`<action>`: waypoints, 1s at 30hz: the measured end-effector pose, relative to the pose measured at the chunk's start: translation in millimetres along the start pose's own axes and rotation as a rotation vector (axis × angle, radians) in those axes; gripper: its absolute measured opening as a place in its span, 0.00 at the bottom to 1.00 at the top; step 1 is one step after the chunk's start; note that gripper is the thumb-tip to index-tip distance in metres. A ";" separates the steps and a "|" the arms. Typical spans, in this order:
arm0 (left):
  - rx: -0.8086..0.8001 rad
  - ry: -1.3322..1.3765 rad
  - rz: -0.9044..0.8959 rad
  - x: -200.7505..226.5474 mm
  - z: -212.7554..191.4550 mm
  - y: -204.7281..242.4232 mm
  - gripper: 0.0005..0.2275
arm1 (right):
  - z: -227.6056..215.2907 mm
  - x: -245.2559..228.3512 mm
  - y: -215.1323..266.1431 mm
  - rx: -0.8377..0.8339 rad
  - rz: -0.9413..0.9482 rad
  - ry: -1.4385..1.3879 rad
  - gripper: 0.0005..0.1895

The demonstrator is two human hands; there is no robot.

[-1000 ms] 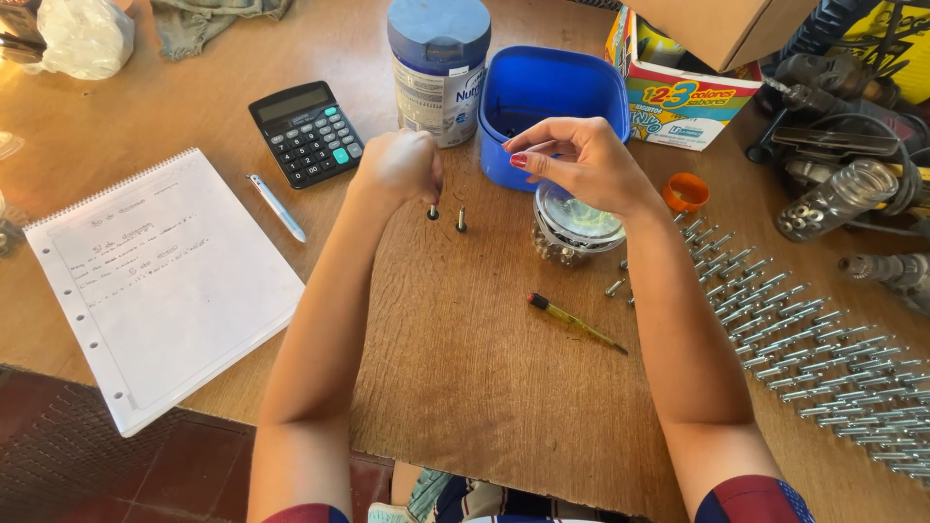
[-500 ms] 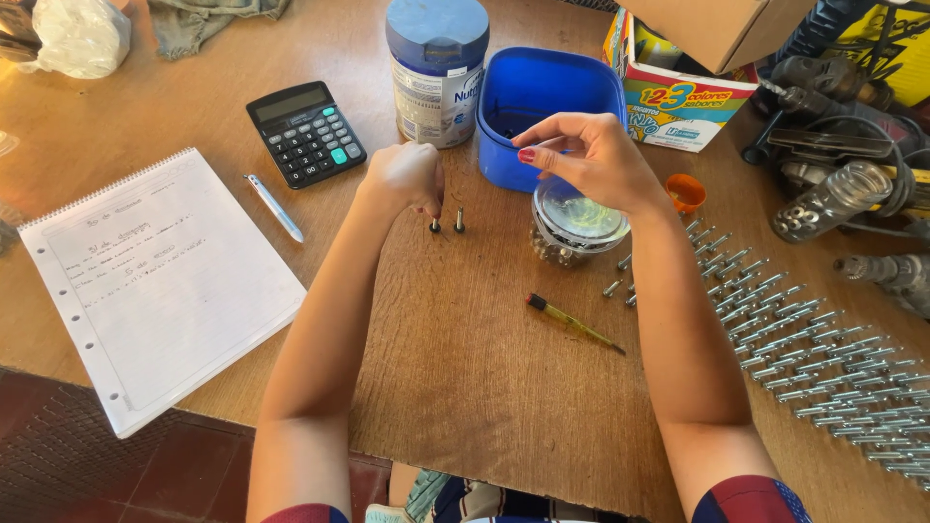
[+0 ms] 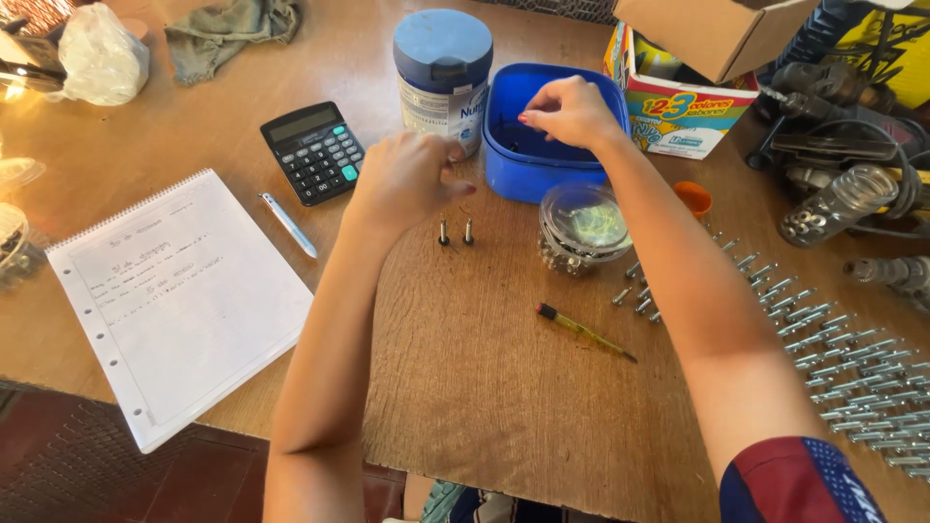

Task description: Picking up individual metal screws from a table and placing them into a small plastic container while using a tool to nudge them.

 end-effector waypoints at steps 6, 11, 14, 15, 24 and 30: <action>-0.108 -0.056 -0.010 15.7 -16.5 16.4 0.20 | 42.2 152.6 -55.3 -0.176 0.233 0.446 0.19; -0.065 -0.041 -0.009 10.6 -20.5 15.7 0.20 | 73.1 204.2 -74.7 -0.387 0.331 0.426 0.28; -0.030 -0.031 -0.010 7.2 -22.6 14.1 0.19 | 71.8 182.4 -38.6 -0.481 0.335 0.384 0.32; -0.020 -0.027 -0.012 7.1 -22.7 13.6 0.18 | 67.3 145.8 -32.9 -0.483 0.335 0.386 0.32; -0.042 -0.010 -0.049 0.3 -28.6 17.9 0.18 | 52.6 90.8 -2.3 -0.497 0.319 0.401 0.27; -0.035 -0.023 -0.018 1.7 -22.6 13.7 0.18 | 51.3 80.3 7.1 -0.513 0.310 0.409 0.25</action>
Point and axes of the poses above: each hand's wrist, its own y-axis away from the middle knuckle, its own z-axis out of the palm, x = y × z, the point moved 8 cm from there along -y, towards the middle knuckle, and after that the axes turned 5 degrees about -z, right-handed, at the moved point
